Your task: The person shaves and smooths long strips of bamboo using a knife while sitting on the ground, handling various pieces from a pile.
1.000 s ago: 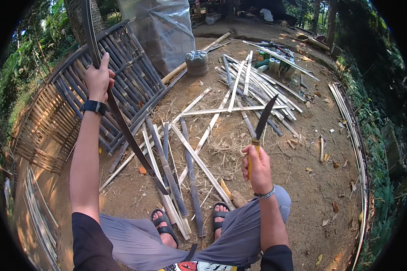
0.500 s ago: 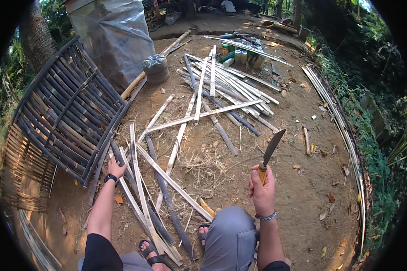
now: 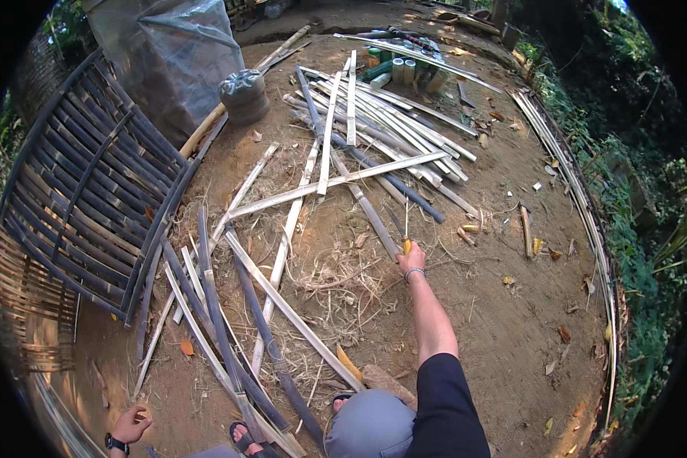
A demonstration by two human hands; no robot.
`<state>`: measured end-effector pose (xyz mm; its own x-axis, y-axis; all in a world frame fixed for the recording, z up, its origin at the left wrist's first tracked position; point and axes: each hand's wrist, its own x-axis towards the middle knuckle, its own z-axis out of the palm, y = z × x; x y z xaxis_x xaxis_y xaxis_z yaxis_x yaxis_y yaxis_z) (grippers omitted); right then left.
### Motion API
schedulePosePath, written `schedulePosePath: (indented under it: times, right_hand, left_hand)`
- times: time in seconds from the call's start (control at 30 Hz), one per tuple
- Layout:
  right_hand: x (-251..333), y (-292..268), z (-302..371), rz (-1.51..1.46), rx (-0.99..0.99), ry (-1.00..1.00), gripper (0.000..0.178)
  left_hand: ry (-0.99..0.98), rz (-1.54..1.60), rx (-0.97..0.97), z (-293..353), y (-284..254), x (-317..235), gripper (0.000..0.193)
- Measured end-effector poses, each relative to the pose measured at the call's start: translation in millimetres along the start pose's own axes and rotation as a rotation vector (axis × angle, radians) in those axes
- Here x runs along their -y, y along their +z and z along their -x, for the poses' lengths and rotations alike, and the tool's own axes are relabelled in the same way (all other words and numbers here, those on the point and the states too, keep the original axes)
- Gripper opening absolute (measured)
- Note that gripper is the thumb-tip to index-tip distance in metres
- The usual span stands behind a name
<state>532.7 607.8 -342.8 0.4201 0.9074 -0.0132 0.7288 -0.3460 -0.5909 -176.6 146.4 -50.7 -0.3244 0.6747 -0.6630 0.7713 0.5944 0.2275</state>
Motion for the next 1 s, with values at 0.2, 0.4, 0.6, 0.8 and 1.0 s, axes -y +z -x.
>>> schedulePosePath:
  times: [0.2, 0.4, 0.6, 0.8, 1.0]
  right_hand:
    - [32, 47, -21, 0.15, 0.054, 0.002, 0.041]
    - [29, 51, -25, 0.192, 0.054, 0.062, 0.044]
    - [44, 46, -27, 0.212, 0.163, 0.076, 0.045]
    - [36, 54, -29, 0.225, 0.127, 0.002, 0.056]
    - [31, 39, -27, 0.249, 0.139, -0.178, 0.056]
  left_hand:
    - [-0.072, 0.495, -0.22, 7, -24, 29, 0.032]
    - [-0.027, 0.45, -0.235, -2, -23, 50, 0.029]
    - [-0.056, 0.471, -0.247, 4, -32, 21, 0.029]
    - [-0.052, 0.455, -0.227, 9, -38, 7, 0.032]
    - [-0.047, 0.409, -0.234, 13, -35, 2, 0.033]
